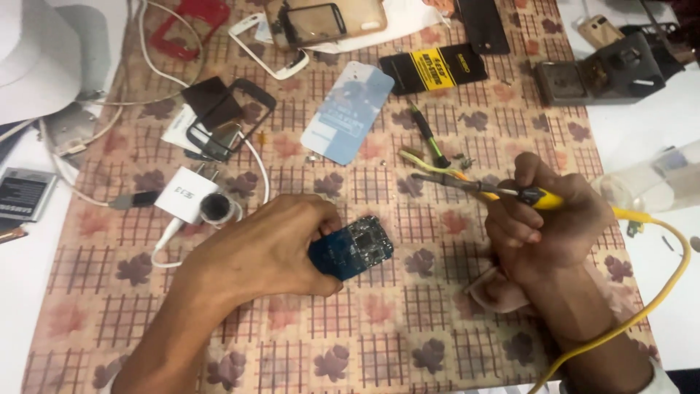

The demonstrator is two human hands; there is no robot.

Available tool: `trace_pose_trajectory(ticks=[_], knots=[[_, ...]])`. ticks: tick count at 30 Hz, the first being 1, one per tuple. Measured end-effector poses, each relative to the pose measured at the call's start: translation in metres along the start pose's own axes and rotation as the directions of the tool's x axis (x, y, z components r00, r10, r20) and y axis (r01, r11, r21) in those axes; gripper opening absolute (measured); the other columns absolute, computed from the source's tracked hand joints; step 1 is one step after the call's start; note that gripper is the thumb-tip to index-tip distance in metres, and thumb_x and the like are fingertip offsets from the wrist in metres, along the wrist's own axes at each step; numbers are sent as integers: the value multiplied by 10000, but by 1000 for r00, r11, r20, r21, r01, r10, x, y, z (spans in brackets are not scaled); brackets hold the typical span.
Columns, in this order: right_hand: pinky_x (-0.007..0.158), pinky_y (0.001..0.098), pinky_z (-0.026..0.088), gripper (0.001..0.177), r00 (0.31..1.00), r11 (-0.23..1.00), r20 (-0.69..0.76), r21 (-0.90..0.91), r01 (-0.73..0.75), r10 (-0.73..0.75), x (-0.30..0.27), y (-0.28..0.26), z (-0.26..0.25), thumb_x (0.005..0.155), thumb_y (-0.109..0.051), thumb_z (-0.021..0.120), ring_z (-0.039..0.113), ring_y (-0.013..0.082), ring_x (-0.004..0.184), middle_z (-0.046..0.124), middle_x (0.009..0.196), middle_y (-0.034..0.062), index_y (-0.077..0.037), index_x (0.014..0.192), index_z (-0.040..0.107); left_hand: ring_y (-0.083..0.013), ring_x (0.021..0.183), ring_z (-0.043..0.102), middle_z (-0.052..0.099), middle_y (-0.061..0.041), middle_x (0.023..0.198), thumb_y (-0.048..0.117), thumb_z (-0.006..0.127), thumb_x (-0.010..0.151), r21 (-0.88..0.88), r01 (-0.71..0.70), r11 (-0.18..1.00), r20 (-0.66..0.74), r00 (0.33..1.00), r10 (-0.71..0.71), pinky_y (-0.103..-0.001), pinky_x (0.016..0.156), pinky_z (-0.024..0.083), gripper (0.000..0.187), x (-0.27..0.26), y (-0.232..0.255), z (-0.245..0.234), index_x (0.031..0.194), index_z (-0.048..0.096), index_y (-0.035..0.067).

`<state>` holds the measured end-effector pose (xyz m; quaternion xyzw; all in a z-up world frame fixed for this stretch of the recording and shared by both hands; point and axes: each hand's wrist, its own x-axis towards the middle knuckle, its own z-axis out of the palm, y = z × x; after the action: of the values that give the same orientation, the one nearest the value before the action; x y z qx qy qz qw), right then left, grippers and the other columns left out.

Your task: The person solders a small blue circuit board using a soldering iron and solder wire. They then use a toothbrush to clean the board and repeat the soldering and cleaning steps.

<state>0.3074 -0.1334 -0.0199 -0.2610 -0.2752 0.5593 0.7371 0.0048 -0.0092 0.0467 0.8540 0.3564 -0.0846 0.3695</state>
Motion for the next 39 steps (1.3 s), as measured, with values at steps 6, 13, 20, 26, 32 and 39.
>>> trace_pose_trajectory(ticks=[6, 13, 20, 26, 32, 39], knots=[[387, 242, 243, 220, 994, 990, 63, 100, -94, 88, -2, 0, 7, 990, -217, 435, 302, 97, 441, 368, 567, -9, -39, 966, 562, -245, 704, 672, 651, -107, 837, 82, 782, 636, 51, -42, 998, -70, 997, 46, -392, 542, 594, 270, -6, 6, -1, 874, 695, -10], [377, 253, 228, 231, 995, 994, -17, -37, -102, 102, 0, -4, 7, 975, -217, 427, 275, 107, 431, 374, 545, 20, -26, 940, 552, -268, 763, 687, 645, -130, 911, 81, 777, 681, 106, -81, 991, -121, 988, 93, -414, 621, 619, 285, -1, -1, 4, 930, 672, -10], [304, 279, 183, 234, 926, 827, -337, -462, -320, 170, 10, -5, 9, 874, -170, 360, 231, 119, 360, 346, 482, 68, 12, 826, 498, -303, 933, 645, 639, -143, 994, 204, 931, 570, 189, -170, 967, -306, 926, 222, -421, 839, 560, 558, 1, -15, 8, 1011, 674, -19], [301, 284, 196, 226, 951, 746, -259, -598, -293, 166, 7, 1, 9, 878, -110, 327, 252, 131, 367, 367, 489, 99, 40, 826, 488, -256, 905, 658, 643, -103, 992, 150, 903, 588, 116, -146, 982, -279, 945, 173, -373, 852, 579, 520, 5, -17, 14, 1037, 679, 11], [272, 297, 218, 191, 942, 558, -328, -770, -310, 70, 10, 1, 39, 808, -65, 334, 266, 138, 330, 369, 461, 83, 24, 755, 494, -254, 890, 676, 665, -105, 952, 115, 885, 618, 122, -104, 987, -275, 952, 134, -387, 826, 581, 416, 3, -15, 8, 975, 700, 11], [370, 291, 321, 258, 961, 238, -263, -942, -237, -86, 8, -13, 38, 768, -59, 389, 419, 140, 412, 505, 532, 86, 70, 704, 604, -255, 865, 687, 683, -100, 951, 91, 858, 648, 125, -45, 991, -219, 973, 72, -387, 773, 597, 329, 6, -10, 9, 935, 714, 18]])
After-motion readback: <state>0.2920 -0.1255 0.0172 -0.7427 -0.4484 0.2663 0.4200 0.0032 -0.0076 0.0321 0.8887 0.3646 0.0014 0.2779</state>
